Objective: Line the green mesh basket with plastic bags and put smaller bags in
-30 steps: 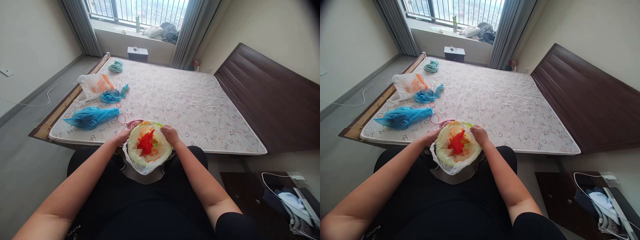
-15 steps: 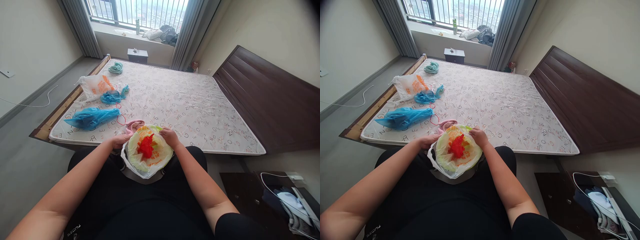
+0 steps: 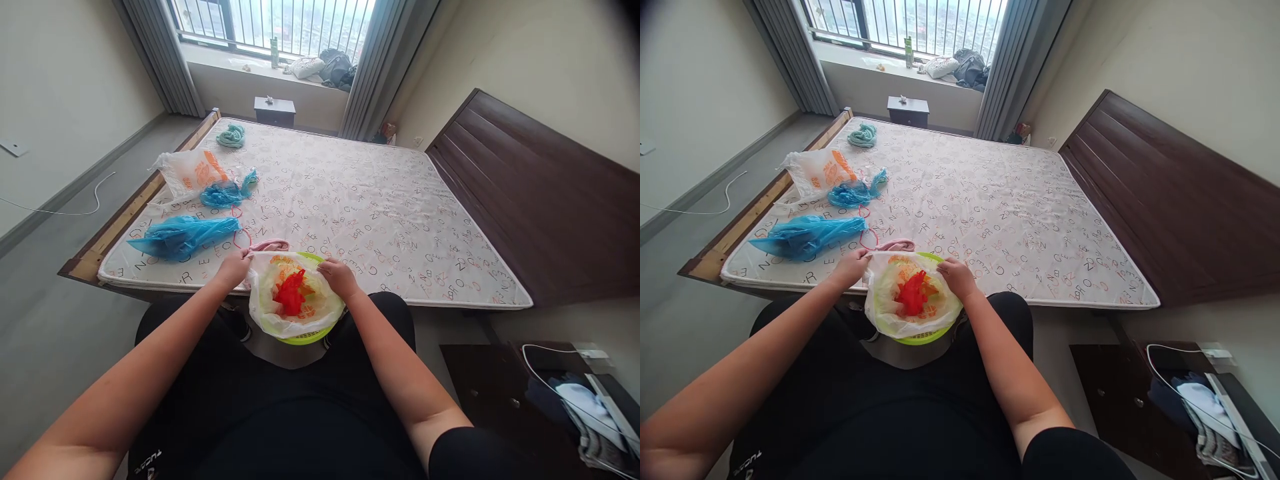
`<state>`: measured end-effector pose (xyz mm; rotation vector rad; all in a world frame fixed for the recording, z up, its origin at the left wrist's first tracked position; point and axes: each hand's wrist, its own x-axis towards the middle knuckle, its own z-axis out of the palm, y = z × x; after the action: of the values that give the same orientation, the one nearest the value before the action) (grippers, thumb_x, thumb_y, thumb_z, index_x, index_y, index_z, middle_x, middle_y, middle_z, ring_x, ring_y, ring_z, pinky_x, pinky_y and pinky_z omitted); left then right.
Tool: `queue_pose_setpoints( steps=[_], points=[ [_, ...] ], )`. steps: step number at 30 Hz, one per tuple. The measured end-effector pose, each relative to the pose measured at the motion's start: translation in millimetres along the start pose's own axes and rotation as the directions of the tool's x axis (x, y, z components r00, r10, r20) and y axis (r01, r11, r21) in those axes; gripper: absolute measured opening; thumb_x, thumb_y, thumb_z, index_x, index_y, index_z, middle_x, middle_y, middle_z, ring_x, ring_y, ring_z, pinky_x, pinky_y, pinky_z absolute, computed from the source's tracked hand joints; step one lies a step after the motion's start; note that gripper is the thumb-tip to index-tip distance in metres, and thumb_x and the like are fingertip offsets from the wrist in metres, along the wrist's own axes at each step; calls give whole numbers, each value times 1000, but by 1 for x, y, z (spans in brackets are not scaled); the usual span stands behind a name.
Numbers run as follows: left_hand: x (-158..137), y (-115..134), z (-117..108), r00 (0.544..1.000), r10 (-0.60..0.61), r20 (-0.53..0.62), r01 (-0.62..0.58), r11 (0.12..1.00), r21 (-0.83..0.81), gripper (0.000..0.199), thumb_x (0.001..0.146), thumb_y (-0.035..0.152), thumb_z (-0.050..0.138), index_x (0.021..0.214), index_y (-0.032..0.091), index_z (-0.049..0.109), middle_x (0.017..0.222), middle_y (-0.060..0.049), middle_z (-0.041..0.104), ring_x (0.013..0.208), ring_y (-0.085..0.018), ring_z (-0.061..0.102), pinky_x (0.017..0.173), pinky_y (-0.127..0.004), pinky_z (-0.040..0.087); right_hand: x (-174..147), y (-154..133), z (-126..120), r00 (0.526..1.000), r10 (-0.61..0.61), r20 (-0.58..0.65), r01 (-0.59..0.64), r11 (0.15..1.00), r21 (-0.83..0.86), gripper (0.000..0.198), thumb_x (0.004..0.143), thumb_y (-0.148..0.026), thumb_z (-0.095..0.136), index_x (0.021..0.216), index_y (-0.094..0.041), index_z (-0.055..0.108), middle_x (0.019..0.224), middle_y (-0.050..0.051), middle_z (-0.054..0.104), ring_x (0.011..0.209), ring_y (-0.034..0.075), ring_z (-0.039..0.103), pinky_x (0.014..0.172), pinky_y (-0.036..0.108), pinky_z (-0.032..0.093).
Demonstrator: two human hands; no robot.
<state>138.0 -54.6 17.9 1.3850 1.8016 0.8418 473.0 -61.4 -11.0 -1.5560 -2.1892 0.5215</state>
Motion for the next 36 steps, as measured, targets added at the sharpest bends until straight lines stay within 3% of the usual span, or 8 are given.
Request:
queue_pose_setpoints(
  steps=[4, 12, 16, 19, 22, 27, 32, 36],
  points=[
    [-10, 9, -9, 961, 225, -162, -197, 965, 173, 22, 85, 26, 54, 94, 19, 73, 97, -10, 74, 90, -25, 64, 82, -33, 49, 4, 1, -1, 996, 82, -15, -83, 996, -17, 17, 99, -31, 61, 98, -26, 77, 106, 5, 74, 96, 18, 69, 82, 26, 50],
    [-14, 9, -3, 981, 41, -188, -110, 921, -374, 53, 75, 28, 70, 126, 19, 58, 119, -11, 68, 90, -20, 68, 76, -29, 54, 35, 14, -18, 963, 253, -90, -255, 967, -14, 22, 98, -26, 57, 104, -23, 78, 112, 8, 76, 105, 20, 69, 93, 28, 49],
    [-15, 14, 14, 952, 136, -276, -227, 915, -333, 53, 83, 34, 71, 131, 20, 52, 139, -15, 56, 113, -23, 64, 97, -36, 52, 57, 17, -24, 931, 362, -52, -360, 932, 49, 23, 96, -29, 59, 106, -21, 77, 105, 8, 78, 98, 21, 71, 85, 28, 49],
    [-18, 18, 29, 959, 186, -214, -234, 945, -228, 64, 81, 41, 77, 136, 21, 50, 145, -17, 51, 124, -29, 60, 103, -40, 50, 68, 17, -24, 898, 440, -8, -435, 891, 132, 23, 95, -30, 61, 106, -20, 77, 103, 8, 78, 94, 21, 71, 80, 26, 49],
    [-11, 14, 40, 980, 98, -174, -129, 975, -179, 74, 77, 37, 82, 140, 19, 49, 137, -18, 59, 118, -29, 64, 102, -41, 50, 72, 18, -23, 871, 489, 48, -485, 841, 240, 25, 94, -32, 62, 109, -19, 76, 105, 8, 78, 92, 19, 71, 77, 25, 51],
    [9, -11, 40, 967, -145, -209, 96, 969, -227, 21, 85, 36, 67, 93, 17, 70, 87, -10, 72, 88, -26, 69, 87, -37, 52, 55, 28, -30, 848, 472, 242, -527, 699, 483, 44, 88, -38, 70, 128, -20, 68, 113, 8, 76, 88, 19, 72, 73, 25, 55],
    [9, -19, 31, 960, -254, -114, 110, 722, -683, 24, 89, 41, 64, 88, 17, 68, 75, -4, 69, 65, -18, 66, 65, -29, 54, 21, 42, -46, 812, 433, 390, -581, 543, 606, 63, 84, -41, 74, 142, -23, 57, 125, 12, 70, 88, 20, 71, 61, 25, 57],
    [-1, 0, 25, 956, -292, -38, 124, 518, -846, 18, 94, 31, 61, 91, 14, 64, 74, -5, 68, 59, -15, 65, 59, -28, 56, -1, 50, -56, 841, 372, 393, -540, 540, 646, 72, 79, -36, 79, 144, -30, 51, 142, 12, 58, 88, 18, 70, 56, 23, 56]
  ],
)
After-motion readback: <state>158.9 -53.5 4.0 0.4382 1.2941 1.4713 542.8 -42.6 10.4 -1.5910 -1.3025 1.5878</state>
